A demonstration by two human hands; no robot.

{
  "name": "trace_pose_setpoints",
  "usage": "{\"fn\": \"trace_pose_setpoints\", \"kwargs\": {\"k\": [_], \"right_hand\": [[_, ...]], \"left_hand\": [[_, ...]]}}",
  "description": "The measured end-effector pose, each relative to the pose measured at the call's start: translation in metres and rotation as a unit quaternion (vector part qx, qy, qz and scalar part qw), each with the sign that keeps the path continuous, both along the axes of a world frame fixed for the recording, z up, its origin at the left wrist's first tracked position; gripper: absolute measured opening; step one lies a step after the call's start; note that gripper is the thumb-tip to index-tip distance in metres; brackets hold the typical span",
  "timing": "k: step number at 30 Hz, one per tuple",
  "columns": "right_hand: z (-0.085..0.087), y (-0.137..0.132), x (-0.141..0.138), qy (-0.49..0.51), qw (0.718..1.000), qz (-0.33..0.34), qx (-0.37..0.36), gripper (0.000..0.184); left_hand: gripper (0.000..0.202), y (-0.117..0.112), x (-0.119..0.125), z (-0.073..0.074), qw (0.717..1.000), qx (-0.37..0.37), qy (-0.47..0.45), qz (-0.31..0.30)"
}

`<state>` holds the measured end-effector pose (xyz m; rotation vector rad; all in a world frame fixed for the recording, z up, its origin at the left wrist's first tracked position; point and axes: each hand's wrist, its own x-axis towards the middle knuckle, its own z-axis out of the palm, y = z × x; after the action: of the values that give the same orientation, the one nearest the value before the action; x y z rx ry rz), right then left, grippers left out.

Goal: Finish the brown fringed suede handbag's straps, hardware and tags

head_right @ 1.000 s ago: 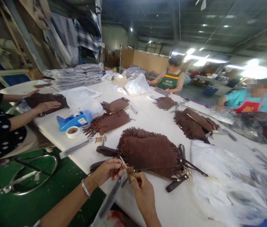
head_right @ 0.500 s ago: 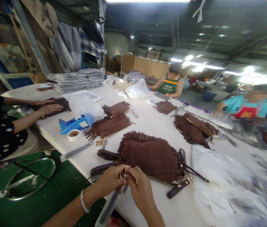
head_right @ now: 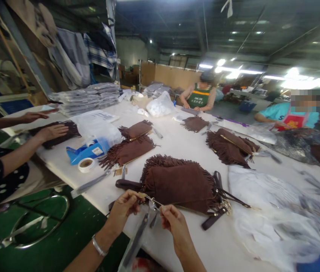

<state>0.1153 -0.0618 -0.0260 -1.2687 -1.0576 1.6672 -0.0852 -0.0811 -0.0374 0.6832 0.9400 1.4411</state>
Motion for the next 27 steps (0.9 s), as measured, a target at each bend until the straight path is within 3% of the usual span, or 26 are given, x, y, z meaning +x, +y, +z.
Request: {"fn": "trace_pose_setpoints", "kwargs": {"k": [3, 6, 8, 10, 13, 15, 17, 20, 24, 27], "right_hand": [[-0.013, 0.004, 0.007, -0.06, 0.998, -0.012, 0.018, 0.038], [-0.015, 0.012, 0.019, -0.066, 0.994, -0.087, 0.03, 0.042], [-0.013, 0.017, 0.029, -0.05, 0.985, -0.167, 0.01, 0.045], [-0.01, 0.021, 0.037, -0.017, 0.972, -0.232, -0.028, 0.051], [-0.009, 0.026, 0.043, 0.06, 0.956, -0.279, -0.073, 0.058], [-0.01, 0.03, 0.042, 0.111, 0.946, -0.291, -0.092, 0.056], [-0.012, 0.034, 0.038, 0.149, 0.94, -0.284, -0.117, 0.048], [-0.007, 0.044, 0.03, 0.193, 0.938, -0.255, -0.133, 0.034], [0.017, 0.052, 0.023, 0.228, 0.948, -0.206, -0.081, 0.027], [0.038, 0.05, 0.015, 0.221, 0.959, -0.171, -0.05, 0.033]], "left_hand": [[0.021, -0.01, -0.015, 0.01, 0.998, -0.009, -0.067, 0.02], [0.029, -0.021, -0.034, 0.019, 0.999, -0.022, -0.04, -0.01], [0.041, -0.023, -0.049, 0.02, 0.995, -0.061, 0.059, -0.05], [0.048, -0.02, -0.062, 0.019, 0.966, -0.097, 0.231, -0.059], [0.039, -0.009, -0.067, 0.021, 0.887, -0.066, 0.457, 0.02], [0.03, 0.0, -0.057, 0.025, 0.862, -0.026, 0.503, 0.064], [0.029, 0.009, -0.04, 0.027, 0.869, -0.006, 0.492, 0.056], [0.036, 0.028, -0.013, 0.021, 0.916, -0.014, 0.4, 0.008], [0.057, 0.051, 0.004, 0.014, 0.965, -0.084, 0.247, -0.018], [0.062, 0.058, 0.006, 0.026, 0.976, -0.139, 0.135, -0.098]]}}
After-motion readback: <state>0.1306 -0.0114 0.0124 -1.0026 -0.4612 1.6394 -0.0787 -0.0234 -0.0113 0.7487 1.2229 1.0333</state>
